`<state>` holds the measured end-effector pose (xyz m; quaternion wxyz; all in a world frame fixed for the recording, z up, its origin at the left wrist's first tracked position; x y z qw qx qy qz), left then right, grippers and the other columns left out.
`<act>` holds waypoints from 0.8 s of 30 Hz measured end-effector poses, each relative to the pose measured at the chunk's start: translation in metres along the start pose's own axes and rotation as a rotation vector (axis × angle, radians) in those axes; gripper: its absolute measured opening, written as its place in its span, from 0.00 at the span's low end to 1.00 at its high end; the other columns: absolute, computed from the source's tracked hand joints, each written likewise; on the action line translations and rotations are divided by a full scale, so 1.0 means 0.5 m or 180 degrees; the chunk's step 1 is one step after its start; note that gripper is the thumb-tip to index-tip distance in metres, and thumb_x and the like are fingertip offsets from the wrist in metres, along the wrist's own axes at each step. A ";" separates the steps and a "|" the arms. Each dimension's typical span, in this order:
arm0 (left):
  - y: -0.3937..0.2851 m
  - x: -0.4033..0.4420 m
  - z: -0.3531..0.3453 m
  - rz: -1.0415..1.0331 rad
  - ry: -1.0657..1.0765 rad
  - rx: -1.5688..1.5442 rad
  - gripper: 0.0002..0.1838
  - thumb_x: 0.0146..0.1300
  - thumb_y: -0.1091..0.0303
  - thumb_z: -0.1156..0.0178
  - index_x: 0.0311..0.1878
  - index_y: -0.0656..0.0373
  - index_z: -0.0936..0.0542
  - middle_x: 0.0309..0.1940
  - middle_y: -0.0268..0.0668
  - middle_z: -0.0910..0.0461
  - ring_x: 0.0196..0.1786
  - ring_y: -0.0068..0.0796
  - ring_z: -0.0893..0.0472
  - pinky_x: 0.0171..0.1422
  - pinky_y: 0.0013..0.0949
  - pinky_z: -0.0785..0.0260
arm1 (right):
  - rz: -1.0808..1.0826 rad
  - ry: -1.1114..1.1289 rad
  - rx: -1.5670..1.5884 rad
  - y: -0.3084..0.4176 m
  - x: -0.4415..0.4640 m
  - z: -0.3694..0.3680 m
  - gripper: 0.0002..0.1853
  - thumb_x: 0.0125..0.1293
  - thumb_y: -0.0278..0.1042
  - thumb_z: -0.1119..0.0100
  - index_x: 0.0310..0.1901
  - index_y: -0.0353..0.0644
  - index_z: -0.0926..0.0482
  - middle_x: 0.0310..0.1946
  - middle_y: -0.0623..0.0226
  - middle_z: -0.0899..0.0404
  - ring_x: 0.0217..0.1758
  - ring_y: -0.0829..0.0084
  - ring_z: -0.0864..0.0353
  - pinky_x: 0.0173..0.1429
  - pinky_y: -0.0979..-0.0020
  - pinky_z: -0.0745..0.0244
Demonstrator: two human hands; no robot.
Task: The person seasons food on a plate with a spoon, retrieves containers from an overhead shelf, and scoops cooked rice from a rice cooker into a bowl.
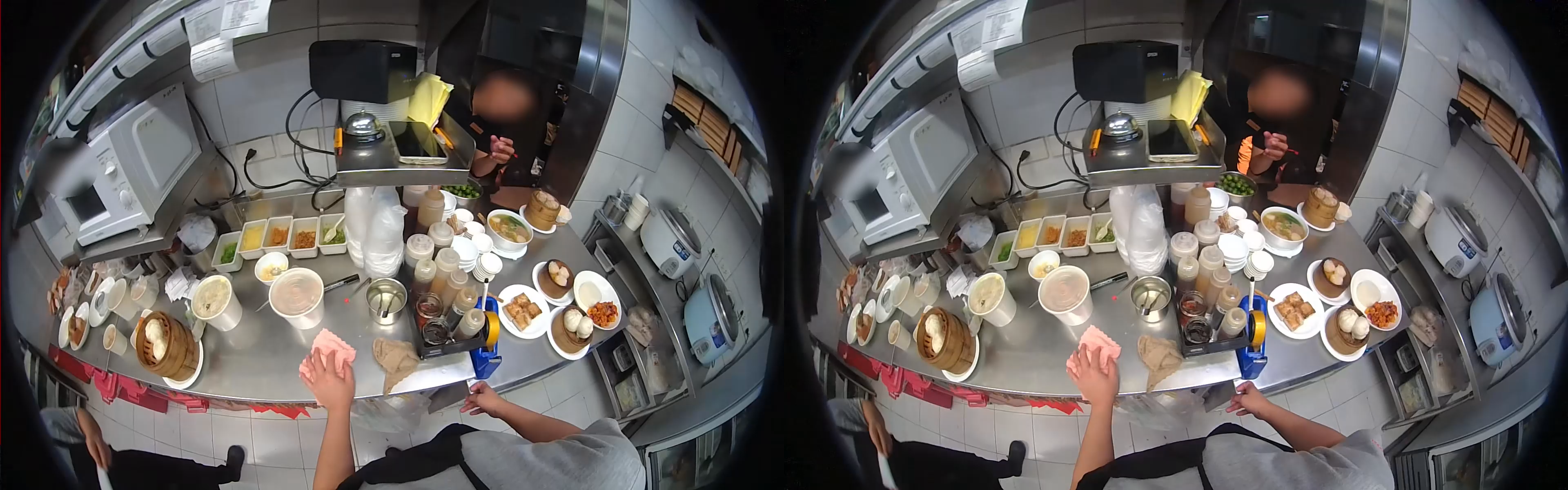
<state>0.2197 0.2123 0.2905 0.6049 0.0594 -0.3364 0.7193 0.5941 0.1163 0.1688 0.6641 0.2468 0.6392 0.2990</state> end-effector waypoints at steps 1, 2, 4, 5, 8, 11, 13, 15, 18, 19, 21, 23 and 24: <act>-0.002 0.004 -0.001 0.0014 0.0007 0.0006 0.20 0.51 0.56 0.42 0.49 0.49 0.24 0.61 0.40 0.36 0.66 0.48 0.41 0.66 0.60 0.56 | -0.0017 0.0041 -0.0028 0.003 -0.004 0.000 0.19 0.61 0.26 0.48 0.48 0.46 0.46 0.35 0.61 0.25 0.37 0.62 0.17 0.35 0.60 0.24; -0.002 0.000 0.000 0.0035 0.0031 0.0021 0.20 0.51 0.56 0.42 0.49 0.49 0.24 0.61 0.40 0.36 0.66 0.48 0.41 0.66 0.60 0.56 | -0.0054 0.0088 -0.0057 -0.001 -0.010 -0.001 0.17 0.61 0.26 0.49 0.47 0.47 0.45 0.35 0.62 0.25 0.38 0.61 0.17 0.36 0.60 0.25; 0.000 -0.012 0.003 0.0070 0.0088 0.0055 0.20 0.51 0.56 0.42 0.49 0.50 0.24 0.61 0.40 0.36 0.65 0.48 0.41 0.66 0.60 0.56 | 0.0044 0.0214 0.0036 -0.009 -0.014 0.003 0.16 0.62 0.27 0.49 0.47 0.48 0.45 0.35 0.62 0.25 0.38 0.63 0.17 0.35 0.63 0.25; -0.002 -0.012 0.004 0.0073 0.0100 0.0067 0.20 0.51 0.56 0.42 0.48 0.50 0.24 0.61 0.40 0.36 0.65 0.48 0.41 0.66 0.60 0.56 | 0.0120 0.0277 0.0070 -0.010 -0.014 0.007 0.16 0.62 0.28 0.49 0.47 0.48 0.44 0.36 0.62 0.24 0.38 0.64 0.17 0.35 0.64 0.25; -0.015 -0.009 0.006 -0.0080 0.0171 0.0121 0.21 0.51 0.56 0.42 0.48 0.50 0.24 0.60 0.40 0.35 0.65 0.49 0.40 0.65 0.60 0.54 | 0.0465 0.0451 -0.0723 -0.047 0.027 0.030 0.19 0.59 0.31 0.43 0.48 0.45 0.42 0.35 0.60 0.23 0.37 0.64 0.18 0.35 0.67 0.25; 0.013 -0.003 0.004 0.0032 0.0013 0.0253 0.22 0.51 0.55 0.42 0.50 0.49 0.25 0.60 0.40 0.36 0.65 0.49 0.41 0.64 0.62 0.54 | -0.0254 0.1358 -0.0787 0.012 -0.028 0.020 0.18 0.63 0.35 0.46 0.51 0.44 0.38 0.35 0.60 0.20 0.39 0.64 0.18 0.36 0.71 0.25; 0.001 -0.013 0.001 0.0028 0.0073 0.0117 0.22 0.51 0.55 0.42 0.51 0.46 0.25 0.60 0.39 0.35 0.65 0.48 0.41 0.64 0.63 0.55 | -0.0229 0.1915 -0.1342 0.066 -0.075 0.010 0.18 0.66 0.38 0.50 0.56 0.42 0.35 0.36 0.62 0.20 0.39 0.70 0.19 0.41 0.73 0.26; 0.021 -0.011 -0.012 0.0217 0.0265 -0.0177 0.25 0.54 0.54 0.43 0.57 0.45 0.29 0.65 0.42 0.44 0.68 0.50 0.47 0.65 0.65 0.60 | 0.0032 0.2667 -0.2040 0.134 -0.098 0.007 0.19 0.68 0.38 0.52 0.58 0.41 0.34 0.36 0.63 0.21 0.40 0.72 0.20 0.44 0.74 0.26; 0.028 -0.021 0.010 0.0470 0.0010 -0.0761 0.27 0.57 0.53 0.45 0.61 0.46 0.32 0.69 0.45 0.51 0.70 0.51 0.52 0.66 0.65 0.64 | 0.0479 0.3262 -0.2176 0.351 -0.236 -0.003 0.20 0.69 0.38 0.54 0.60 0.39 0.35 0.36 0.64 0.21 0.41 0.75 0.22 0.47 0.75 0.28; 0.020 -0.004 0.044 0.0501 -0.0030 -0.0803 0.27 0.58 0.53 0.46 0.61 0.46 0.33 0.69 0.46 0.53 0.70 0.51 0.53 0.66 0.65 0.65 | 0.0837 0.3482 -0.2508 0.429 -0.274 -0.001 0.20 0.70 0.35 0.56 0.60 0.37 0.36 0.35 0.64 0.21 0.41 0.75 0.23 0.49 0.73 0.28; 0.013 0.043 0.118 0.0438 -0.0253 -0.0905 0.27 0.59 0.53 0.47 0.62 0.46 0.33 0.69 0.46 0.55 0.71 0.51 0.54 0.66 0.64 0.67 | 0.1470 0.3380 -0.2877 0.565 -0.347 0.019 0.20 0.70 0.33 0.56 0.61 0.35 0.37 0.38 0.62 0.21 0.44 0.74 0.22 0.51 0.73 0.30; -0.004 0.079 0.187 0.0223 -0.0516 -0.1047 0.26 0.60 0.54 0.47 0.62 0.47 0.33 0.69 0.46 0.55 0.71 0.51 0.55 0.66 0.64 0.67 | 0.1586 0.3557 -0.2585 0.661 -0.403 0.017 0.21 0.69 0.27 0.57 0.62 0.31 0.40 0.42 0.57 0.22 0.48 0.70 0.23 0.53 0.72 0.32; -0.008 0.102 0.223 0.0209 -0.0616 -0.1021 0.26 0.60 0.54 0.47 0.61 0.49 0.33 0.69 0.46 0.54 0.71 0.51 0.54 0.67 0.62 0.66 | 0.1727 0.3648 -0.2549 0.694 -0.422 0.002 0.21 0.69 0.26 0.57 0.62 0.30 0.41 0.44 0.56 0.22 0.49 0.70 0.23 0.54 0.71 0.32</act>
Point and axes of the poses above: each hand's wrist, its own x-axis towards the middle knuckle, its own z-axis out of the back of the hand, y = z × x, the point moved 6 cm from there along x, towards the middle knuckle
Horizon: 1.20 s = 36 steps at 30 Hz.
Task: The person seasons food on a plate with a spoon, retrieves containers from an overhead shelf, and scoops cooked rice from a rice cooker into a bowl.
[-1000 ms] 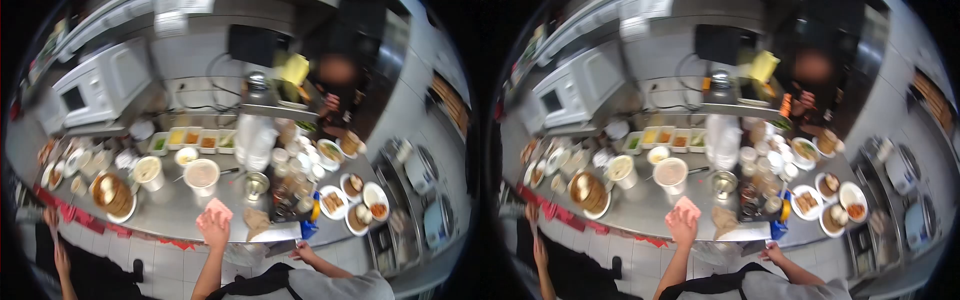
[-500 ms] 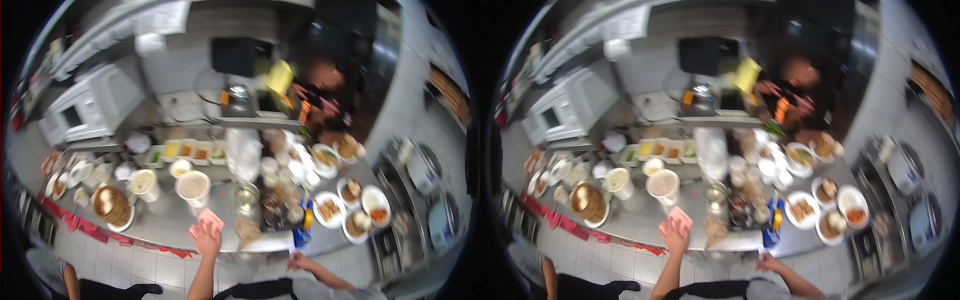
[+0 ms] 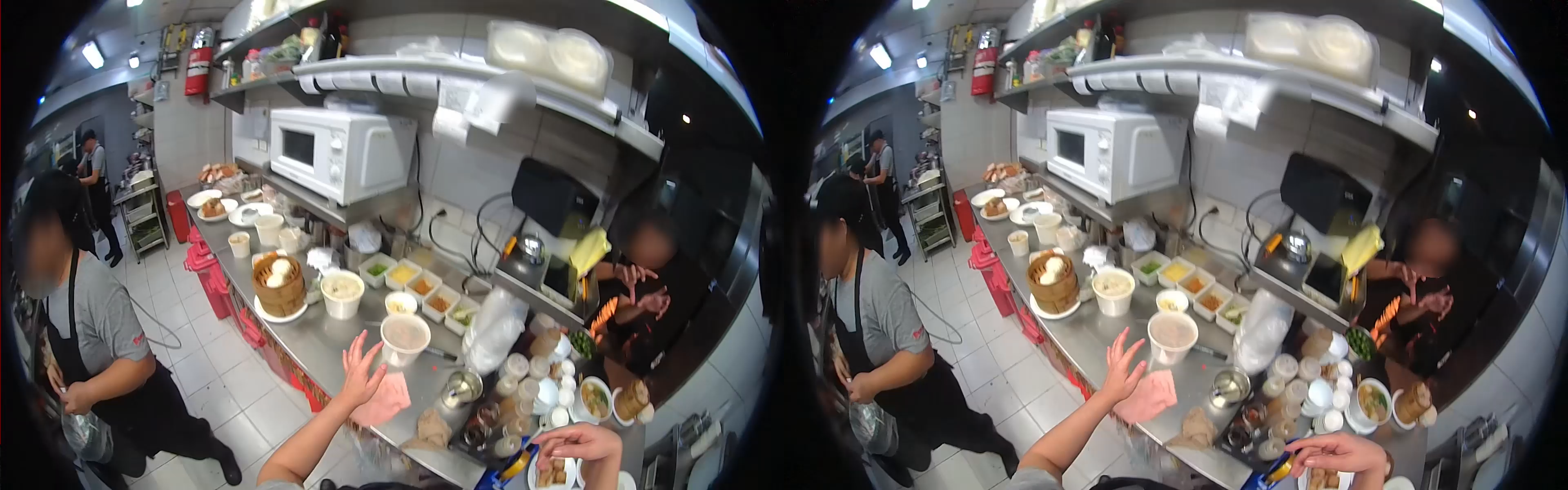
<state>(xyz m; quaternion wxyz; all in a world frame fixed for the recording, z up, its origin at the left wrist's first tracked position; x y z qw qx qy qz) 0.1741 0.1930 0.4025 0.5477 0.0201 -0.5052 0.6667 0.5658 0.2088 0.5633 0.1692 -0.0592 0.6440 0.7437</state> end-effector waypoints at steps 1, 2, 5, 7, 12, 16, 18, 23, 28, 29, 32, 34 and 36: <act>-0.012 0.038 0.027 -0.0162 -0.0145 -0.0083 0.25 0.60 0.55 0.47 0.61 0.49 0.32 0.69 0.46 0.54 0.71 0.50 0.54 0.67 0.62 0.66 | 0.0156 0.0018 -0.0051 0.038 0.009 0.012 0.21 0.68 0.25 0.56 0.62 0.30 0.41 0.45 0.55 0.23 0.49 0.69 0.23 0.55 0.71 0.32; -0.020 0.070 0.054 -0.0315 -0.0262 -0.0169 0.25 0.60 0.55 0.47 0.61 0.49 0.32 0.69 0.46 0.53 0.71 0.50 0.53 0.67 0.61 0.65 | 0.0101 0.0024 -0.0180 0.073 0.024 0.016 0.22 0.68 0.25 0.56 0.62 0.30 0.42 0.48 0.54 0.24 0.50 0.68 0.24 0.57 0.70 0.33; -0.052 0.159 0.145 -0.0710 -0.0532 -0.0113 0.24 0.60 0.57 0.49 0.60 0.52 0.32 0.68 0.47 0.51 0.70 0.49 0.51 0.69 0.54 0.61 | 0.0189 0.0156 -0.1259 0.156 0.107 0.017 0.21 0.68 0.30 0.54 0.61 0.33 0.39 0.46 0.58 0.23 0.48 0.71 0.22 0.53 0.72 0.30; -0.061 0.218 0.194 -0.1123 -0.0546 -0.0048 0.24 0.60 0.58 0.49 0.59 0.54 0.32 0.67 0.48 0.50 0.70 0.49 0.50 0.70 0.50 0.60 | 0.0423 0.0165 -0.2041 0.200 0.180 0.003 0.22 0.68 0.34 0.52 0.61 0.36 0.37 0.45 0.61 0.22 0.46 0.73 0.21 0.50 0.74 0.28; -0.110 0.335 0.305 -0.1679 -0.0115 0.0026 0.24 0.56 0.68 0.50 0.58 0.59 0.32 0.67 0.49 0.49 0.69 0.50 0.49 0.70 0.46 0.58 | 0.0686 -0.0027 -0.2214 0.214 0.340 -0.030 0.21 0.66 0.36 0.49 0.57 0.36 0.34 0.41 0.58 0.20 0.42 0.68 0.20 0.44 0.70 0.27; -0.090 0.406 0.359 -0.2111 0.0123 0.0152 0.24 0.56 0.69 0.51 0.58 0.59 0.31 0.67 0.51 0.49 0.69 0.50 0.48 0.71 0.46 0.59 | 0.0900 -0.0159 -0.1895 0.202 0.427 -0.042 0.20 0.63 0.34 0.48 0.55 0.34 0.32 0.39 0.58 0.20 0.42 0.64 0.20 0.44 0.68 0.28; -0.077 0.457 0.380 -0.2295 0.0000 0.0565 0.22 0.59 0.66 0.50 0.58 0.59 0.31 0.67 0.50 0.48 0.69 0.50 0.48 0.70 0.46 0.58 | 0.0916 -0.0196 -0.1848 0.208 0.453 -0.037 0.20 0.63 0.34 0.49 0.54 0.34 0.32 0.39 0.58 0.20 0.41 0.65 0.21 0.44 0.68 0.28; -0.116 0.498 0.412 -0.2342 -0.0162 0.0508 0.22 0.61 0.65 0.52 0.60 0.57 0.33 0.68 0.47 0.50 0.70 0.47 0.49 0.70 0.45 0.57 | 0.0776 -0.0192 -0.2165 0.229 0.465 -0.029 0.19 0.63 0.35 0.49 0.53 0.33 0.31 0.38 0.59 0.20 0.40 0.65 0.21 0.43 0.67 0.28; -0.152 0.491 0.392 -0.2641 -0.0123 0.1034 0.24 0.58 0.69 0.49 0.60 0.55 0.32 0.68 0.48 0.49 0.70 0.48 0.49 0.70 0.47 0.58 | 0.0853 -0.0222 -0.2113 0.234 0.457 -0.013 0.20 0.62 0.34 0.48 0.53 0.33 0.31 0.36 0.59 0.20 0.39 0.65 0.21 0.42 0.68 0.29; -0.156 0.491 0.390 -0.2607 -0.0112 0.0956 0.24 0.56 0.70 0.48 0.59 0.55 0.32 0.68 0.48 0.48 0.70 0.48 0.49 0.70 0.48 0.58 | 0.0856 -0.0209 -0.2112 0.230 0.455 -0.015 0.20 0.62 0.34 0.48 0.53 0.33 0.31 0.36 0.59 0.20 0.38 0.65 0.21 0.42 0.68 0.29; -0.174 0.498 0.392 -0.2521 -0.0159 0.0852 0.26 0.52 0.72 0.46 0.58 0.55 0.30 0.67 0.48 0.48 0.69 0.49 0.48 0.70 0.48 0.59 | 0.0856 -0.0135 -0.2173 0.227 0.452 -0.016 0.20 0.62 0.34 0.48 0.53 0.32 0.30 0.36 0.59 0.20 0.38 0.65 0.21 0.42 0.67 0.29; -0.186 0.502 0.395 -0.2555 -0.0184 0.0934 0.26 0.51 0.72 0.46 0.57 0.54 0.30 0.67 0.48 0.48 0.69 0.49 0.48 0.70 0.49 0.60 | 0.0857 -0.0131 -0.2204 0.226 0.447 -0.016 0.20 0.62 0.35 0.48 0.52 0.32 0.30 0.36 0.59 0.20 0.38 0.64 0.21 0.42 0.67 0.29; -0.197 0.510 0.396 -0.2709 -0.0244 0.1191 0.26 0.51 0.73 0.46 0.58 0.54 0.31 0.67 0.48 0.48 0.69 0.49 0.48 0.70 0.50 0.60 | 0.0779 -0.0180 -0.2234 0.230 0.440 -0.015 0.20 0.62 0.35 0.48 0.52 0.32 0.30 0.36 0.58 0.20 0.38 0.64 0.21 0.43 0.67 0.29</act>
Point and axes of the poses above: each hand's wrist, its own x-axis towards the middle knuckle, its own z-axis out of the back of the hand, y = z × x, the point moved 6 cm from there along x, towards the middle knuckle
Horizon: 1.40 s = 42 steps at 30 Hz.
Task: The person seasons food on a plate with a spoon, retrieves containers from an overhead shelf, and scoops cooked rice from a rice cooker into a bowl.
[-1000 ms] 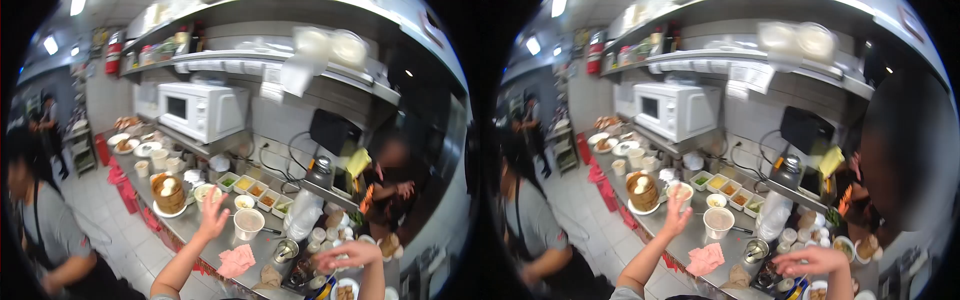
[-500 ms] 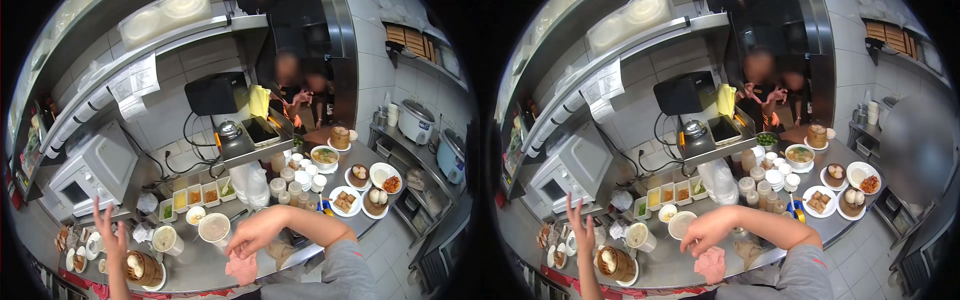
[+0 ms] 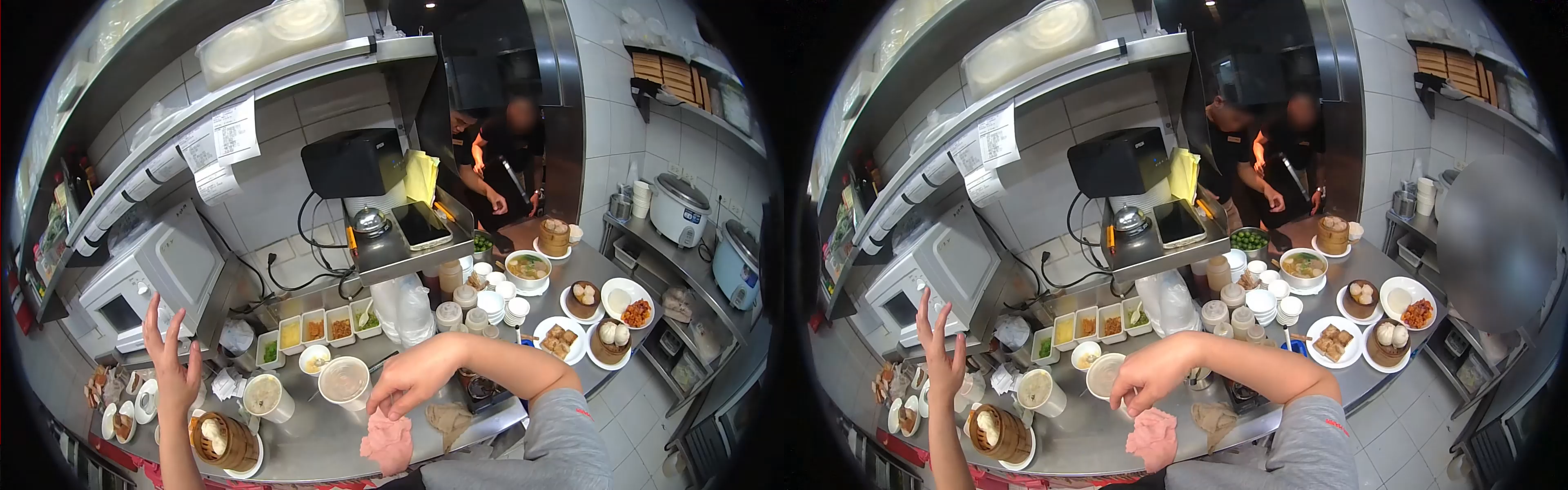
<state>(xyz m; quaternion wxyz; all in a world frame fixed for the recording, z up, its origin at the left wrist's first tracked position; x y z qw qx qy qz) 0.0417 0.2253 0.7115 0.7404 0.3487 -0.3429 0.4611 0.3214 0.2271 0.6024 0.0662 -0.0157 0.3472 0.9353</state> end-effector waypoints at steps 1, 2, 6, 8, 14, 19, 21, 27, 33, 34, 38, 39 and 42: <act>0.004 0.008 0.003 -0.0085 0.0005 0.0131 0.27 0.51 0.73 0.46 0.58 0.54 0.31 0.67 0.48 0.48 0.70 0.49 0.48 0.70 0.50 0.60 | -0.0042 -0.0011 -0.0025 0.004 0.001 0.004 0.20 0.62 0.35 0.47 0.52 0.32 0.30 0.36 0.58 0.20 0.38 0.63 0.21 0.43 0.66 0.29; 0.012 0.019 0.004 -0.0108 0.0043 0.0201 0.27 0.50 0.73 0.46 0.58 0.54 0.31 0.67 0.47 0.48 0.70 0.49 0.48 0.70 0.52 0.61 | -0.0043 -0.0002 -0.0105 0.009 0.005 0.008 0.20 0.61 0.35 0.47 0.52 0.32 0.30 0.35 0.57 0.20 0.38 0.62 0.21 0.43 0.66 0.29; 0.085 0.075 0.023 -0.0284 -0.0048 0.0596 0.29 0.49 0.75 0.46 0.59 0.53 0.32 0.68 0.44 0.48 0.70 0.46 0.48 0.70 0.54 0.60 | -0.0166 0.0082 -0.0486 0.038 0.049 0.034 0.19 0.61 0.35 0.47 0.51 0.32 0.29 0.35 0.56 0.20 0.39 0.59 0.22 0.42 0.64 0.29; 0.135 0.108 0.041 -0.0339 -0.0172 0.0806 0.29 0.49 0.76 0.46 0.59 0.53 0.32 0.68 0.43 0.48 0.70 0.45 0.47 0.70 0.52 0.59 | -0.0248 0.0166 -0.0701 0.050 0.101 0.047 0.19 0.61 0.36 0.47 0.50 0.32 0.28 0.34 0.55 0.21 0.38 0.58 0.22 0.42 0.63 0.29; 0.383 0.178 0.100 -0.0353 -0.0589 0.1105 0.30 0.50 0.77 0.45 0.60 0.52 0.33 0.68 0.39 0.47 0.69 0.44 0.46 0.70 0.45 0.55 | -0.0393 0.0412 -0.1271 0.087 0.359 0.098 0.17 0.59 0.38 0.46 0.44 0.32 0.26 0.29 0.53 0.22 0.35 0.54 0.23 0.41 0.59 0.30; 0.648 0.223 0.141 -0.0383 -0.0882 0.0986 0.29 0.53 0.71 0.43 0.61 0.52 0.34 0.67 0.41 0.47 0.69 0.43 0.46 0.69 0.47 0.53 | -0.0572 0.0531 -0.1645 0.150 0.611 0.191 0.15 0.61 0.38 0.47 0.42 0.33 0.26 0.31 0.50 0.22 0.36 0.52 0.24 0.41 0.58 0.30; 0.742 0.237 0.140 -0.0228 -0.1023 0.1176 0.30 0.55 0.68 0.44 0.63 0.53 0.38 0.67 0.41 0.47 0.68 0.47 0.45 0.68 0.45 0.51 | -0.0616 0.0309 -0.1829 0.170 0.701 0.261 0.15 0.60 0.37 0.47 0.43 0.34 0.25 0.33 0.51 0.21 0.37 0.52 0.23 0.41 0.60 0.28; 0.959 0.272 0.090 0.0029 -0.1225 0.0642 0.27 0.65 0.54 0.54 0.64 0.56 0.40 0.66 0.44 0.45 0.69 0.46 0.47 0.69 0.54 0.58 | -0.0723 -0.2391 -0.3381 0.380 0.887 0.635 0.11 0.56 0.31 0.45 0.38 0.37 0.19 0.35 0.56 0.19 0.37 0.63 0.19 0.44 0.67 0.25; 1.037 0.293 0.039 0.0003 -0.0928 0.0274 0.23 0.67 0.51 0.60 0.58 0.56 0.33 0.63 0.43 0.40 0.69 0.44 0.46 0.69 0.56 0.60 | -0.0359 -0.4476 -0.5390 0.566 0.956 0.955 0.14 0.56 0.26 0.48 0.45 0.38 0.23 0.50 0.55 0.29 0.54 0.57 0.28 0.56 0.65 0.31; 1.033 0.287 0.046 -0.0181 -0.1295 0.0169 0.21 0.67 0.52 0.59 0.51 0.58 0.28 0.55 0.43 0.33 0.63 0.43 0.39 0.67 0.51 0.54 | -0.0873 -0.4509 -0.5203 0.594 0.964 0.980 0.18 0.54 0.25 0.51 0.49 0.42 0.24 0.60 0.54 0.44 0.57 0.55 0.30 0.58 0.63 0.33; 1.032 0.279 0.062 -0.0206 -0.1432 -0.0244 0.18 0.66 0.53 0.56 0.38 0.59 0.26 0.36 0.41 0.28 0.48 0.43 0.31 0.57 0.41 0.46 | -0.1461 -0.4803 -0.5130 0.641 1.015 1.043 0.18 0.53 0.25 0.54 0.47 0.39 0.23 0.69 0.52 0.55 0.59 0.54 0.32 0.60 0.61 0.34; 1.032 0.276 0.058 -0.0160 -0.1454 -0.0274 0.18 0.66 0.53 0.56 0.38 0.60 0.26 0.36 0.41 0.28 0.48 0.42 0.31 0.57 0.41 0.46 | -0.1469 -0.4771 -0.5236 0.640 1.024 1.075 0.18 0.53 0.24 0.54 0.47 0.39 0.23 0.69 0.52 0.56 0.59 0.54 0.31 0.60 0.61 0.33; 1.030 0.274 0.059 -0.0077 -0.1594 -0.0332 0.20 0.66 0.52 0.56 0.38 0.61 0.26 0.36 0.42 0.28 0.47 0.42 0.31 0.57 0.41 0.45 | -0.1686 -0.4635 -0.5547 0.642 1.042 1.136 0.18 0.54 0.24 0.54 0.47 0.35 0.24 0.67 0.49 0.51 0.56 0.53 0.29 0.58 0.61 0.32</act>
Point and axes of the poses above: each hand's wrist, its own x-axis towards the middle knuckle, its own z-axis out of the back of the hand, y = z × x, the point moved 6 cm from there along x, towards the middle knuckle
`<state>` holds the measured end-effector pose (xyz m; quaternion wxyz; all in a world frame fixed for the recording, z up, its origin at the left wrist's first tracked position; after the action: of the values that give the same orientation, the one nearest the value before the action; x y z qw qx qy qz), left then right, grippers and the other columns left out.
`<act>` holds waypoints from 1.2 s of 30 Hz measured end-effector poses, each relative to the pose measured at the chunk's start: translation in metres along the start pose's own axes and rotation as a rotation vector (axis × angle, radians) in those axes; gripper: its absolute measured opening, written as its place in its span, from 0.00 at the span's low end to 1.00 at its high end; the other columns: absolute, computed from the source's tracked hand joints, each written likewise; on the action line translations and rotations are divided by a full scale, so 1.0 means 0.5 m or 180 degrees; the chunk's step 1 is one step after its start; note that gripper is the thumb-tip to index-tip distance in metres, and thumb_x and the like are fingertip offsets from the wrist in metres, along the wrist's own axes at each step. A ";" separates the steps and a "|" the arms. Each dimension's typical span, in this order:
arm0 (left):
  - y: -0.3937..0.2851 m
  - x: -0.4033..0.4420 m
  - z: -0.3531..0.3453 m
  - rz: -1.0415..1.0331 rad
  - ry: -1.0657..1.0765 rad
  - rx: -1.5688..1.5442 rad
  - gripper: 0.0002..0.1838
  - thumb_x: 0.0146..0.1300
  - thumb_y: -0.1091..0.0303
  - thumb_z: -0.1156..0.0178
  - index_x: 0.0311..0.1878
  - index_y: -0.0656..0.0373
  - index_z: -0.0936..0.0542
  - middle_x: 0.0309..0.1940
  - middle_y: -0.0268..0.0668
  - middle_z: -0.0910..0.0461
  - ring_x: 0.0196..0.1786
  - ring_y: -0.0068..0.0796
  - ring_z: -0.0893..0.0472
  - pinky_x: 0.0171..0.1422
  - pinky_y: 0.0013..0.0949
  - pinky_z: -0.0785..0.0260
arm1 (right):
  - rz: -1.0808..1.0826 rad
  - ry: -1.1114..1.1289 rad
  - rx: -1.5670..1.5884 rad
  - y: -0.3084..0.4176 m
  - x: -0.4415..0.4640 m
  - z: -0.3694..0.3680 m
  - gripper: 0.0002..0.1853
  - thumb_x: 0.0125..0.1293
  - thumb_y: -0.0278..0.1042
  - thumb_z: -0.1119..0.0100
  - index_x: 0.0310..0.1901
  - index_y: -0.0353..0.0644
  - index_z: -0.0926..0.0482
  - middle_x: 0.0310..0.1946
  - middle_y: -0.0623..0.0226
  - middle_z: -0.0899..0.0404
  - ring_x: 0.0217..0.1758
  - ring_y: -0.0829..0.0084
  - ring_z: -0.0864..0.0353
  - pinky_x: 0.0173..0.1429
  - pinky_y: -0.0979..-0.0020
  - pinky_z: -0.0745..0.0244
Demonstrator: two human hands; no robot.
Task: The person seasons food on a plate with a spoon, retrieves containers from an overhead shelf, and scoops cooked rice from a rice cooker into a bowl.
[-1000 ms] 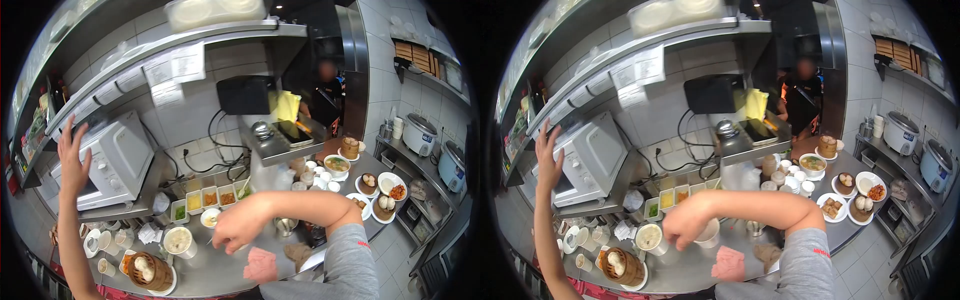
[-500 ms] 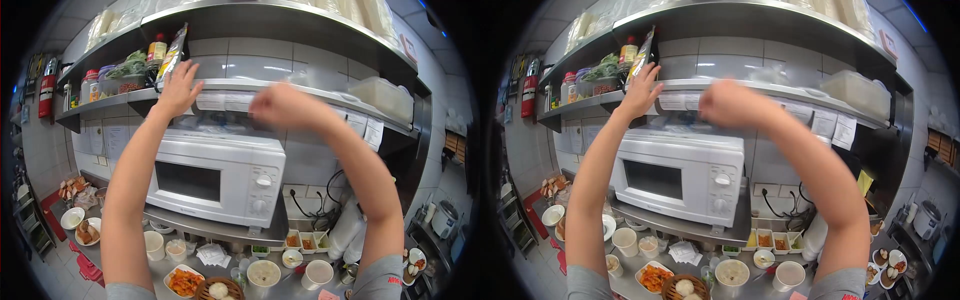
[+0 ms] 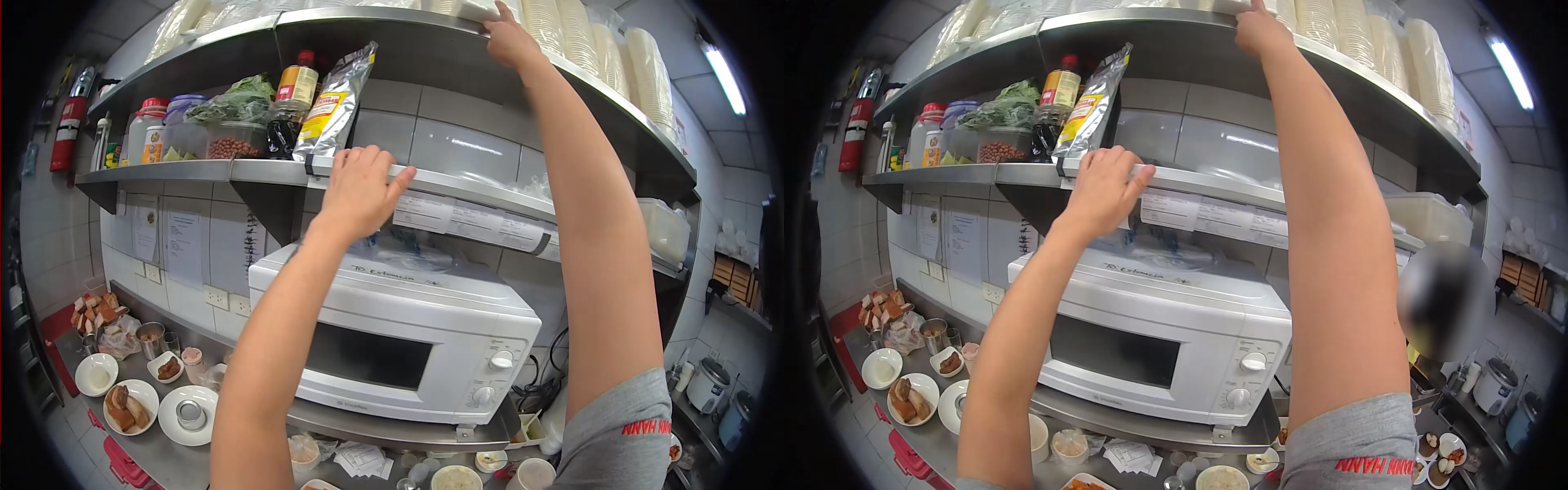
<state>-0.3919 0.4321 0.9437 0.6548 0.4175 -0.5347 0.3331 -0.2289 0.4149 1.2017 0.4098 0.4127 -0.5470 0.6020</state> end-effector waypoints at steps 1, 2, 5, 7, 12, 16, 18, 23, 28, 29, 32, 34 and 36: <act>0.002 -0.002 0.002 0.0021 0.0009 0.0046 0.20 0.66 0.52 0.56 0.38 0.62 0.26 0.36 0.42 0.29 0.46 0.42 0.31 0.57 0.41 0.45 | 0.0024 -0.0062 -0.0023 0.001 0.011 -0.009 0.18 0.54 0.24 0.54 0.48 0.34 0.26 0.65 0.48 0.47 0.56 0.53 0.28 0.58 0.61 0.32; 0.001 -0.003 0.005 0.0036 0.0027 0.0074 0.21 0.66 0.51 0.56 0.38 0.62 0.26 0.36 0.42 0.29 0.46 0.42 0.31 0.57 0.41 0.46 | 0.0039 -0.0112 -0.0057 0.002 0.018 -0.017 0.19 0.55 0.24 0.55 0.49 0.33 0.27 0.63 0.46 0.43 0.55 0.53 0.28 0.58 0.61 0.32; -0.006 0.000 0.004 0.0017 0.0026 0.0027 0.22 0.66 0.50 0.57 0.37 0.63 0.26 0.35 0.42 0.29 0.45 0.41 0.31 0.58 0.41 0.46 | -0.0416 -0.0149 0.0365 -0.010 0.015 0.010 0.20 0.56 0.24 0.55 0.52 0.30 0.31 0.54 0.43 0.32 0.54 0.52 0.27 0.56 0.61 0.31; -0.003 -0.004 0.006 0.0010 0.0002 0.0018 0.22 0.66 0.50 0.57 0.37 0.63 0.27 0.35 0.42 0.29 0.44 0.41 0.31 0.58 0.40 0.46 | -0.0557 -0.0172 0.0478 0.000 0.009 0.031 0.20 0.57 0.23 0.55 0.53 0.29 0.33 0.49 0.42 0.28 0.52 0.52 0.26 0.55 0.61 0.31; 0.000 -0.006 0.006 -0.0064 -0.0109 -0.0052 0.22 0.66 0.49 0.58 0.38 0.62 0.27 0.36 0.40 0.30 0.44 0.40 0.32 0.58 0.39 0.46 | -0.0277 -0.0226 -0.0268 -0.054 0.065 0.019 0.19 0.57 0.23 0.54 0.51 0.28 0.33 0.46 0.41 0.26 0.50 0.53 0.25 0.53 0.61 0.30; -0.001 -0.003 0.007 0.0010 0.0137 -0.0040 0.23 0.66 0.49 0.58 0.39 0.62 0.27 0.37 0.40 0.30 0.46 0.40 0.32 0.59 0.38 0.47 | 0.0075 -0.0206 -0.0204 -0.118 0.068 0.090 0.18 0.58 0.22 0.57 0.51 0.27 0.31 0.50 0.44 0.28 0.55 0.54 0.28 0.56 0.64 0.32; 0.011 0.003 -0.001 0.0153 0.0209 -0.0203 0.26 0.65 0.46 0.57 0.41 0.63 0.26 0.40 0.42 0.29 0.49 0.41 0.32 0.61 0.40 0.49 | -0.0189 -0.0375 -0.0316 -0.084 0.002 0.195 0.16 0.60 0.23 0.57 0.50 0.27 0.30 0.51 0.45 0.29 0.54 0.53 0.28 0.56 0.63 0.33; -0.033 0.088 0.029 0.0943 -0.0103 -0.3442 0.50 0.58 0.31 0.59 0.66 0.70 0.50 0.65 0.58 0.48 0.68 0.50 0.45 0.70 0.48 0.55 | 0.0856 -0.0942 -0.0037 -0.099 -0.102 0.327 0.14 0.64 0.27 0.57 0.45 0.25 0.28 0.50 0.48 0.31 0.50 0.53 0.28 0.55 0.62 0.34; -0.246 0.132 0.080 0.1841 0.1018 -0.7019 0.56 0.51 0.23 0.60 0.68 0.64 0.56 0.67 0.54 0.53 0.65 0.56 0.43 0.63 0.62 0.50 | 0.1423 -0.0744 0.0425 -0.012 -0.420 0.384 0.15 0.61 0.21 0.55 0.50 0.33 0.28 0.52 0.56 0.30 0.53 0.57 0.28 0.56 0.64 0.32; -0.295 0.124 0.077 0.1887 0.1411 -0.7512 0.55 0.51 0.23 0.59 0.68 0.63 0.53 0.67 0.53 0.51 0.65 0.55 0.42 0.63 0.63 0.49 | 0.1476 -0.0606 0.0530 -0.006 -0.487 0.374 0.17 0.60 0.16 0.56 0.51 0.36 0.29 0.51 0.58 0.29 0.54 0.58 0.28 0.57 0.65 0.31; -0.390 0.048 0.008 0.2081 0.1305 -0.7330 0.39 0.54 0.31 0.52 0.56 0.57 0.30 0.57 0.39 0.30 0.58 0.44 0.31 0.58 0.58 0.38 | 0.1557 -0.0479 0.1418 0.008 -0.663 0.372 0.12 0.54 0.24 0.47 0.42 0.32 0.25 0.47 0.58 0.27 0.49 0.61 0.25 0.51 0.65 0.31; -0.446 0.018 -0.016 0.2112 0.1247 -0.7594 0.29 0.56 0.43 0.44 0.52 0.56 0.26 0.47 0.38 0.23 0.48 0.36 0.22 0.55 0.42 0.29 | 0.1957 -0.0326 0.1296 -0.013 -0.741 0.378 0.10 0.55 0.26 0.47 0.39 0.34 0.24 0.47 0.61 0.30 0.49 0.68 0.27 0.51 0.66 0.33; -0.504 0.010 -0.024 0.1520 0.1262 -0.7760 0.26 0.57 0.48 0.45 0.52 0.58 0.27 0.50 0.41 0.24 0.53 0.39 0.24 0.58 0.44 0.31 | 0.2217 -0.0289 0.0911 -0.081 -0.784 0.390 0.09 0.56 0.26 0.48 0.39 0.35 0.24 0.49 0.65 0.31 0.49 0.72 0.27 0.52 0.66 0.34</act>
<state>-0.1633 0.3347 0.8997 0.6065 -0.6218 -0.4490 -0.2096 -0.0543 0.2067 0.8562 0.0941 0.2814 -0.5825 0.7567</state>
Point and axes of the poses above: each hand's wrist, its own x-axis towards the middle knuckle, its own z-axis out of the back of the hand, y = z × x, the point moved 6 cm from there along x, towards the middle knuckle
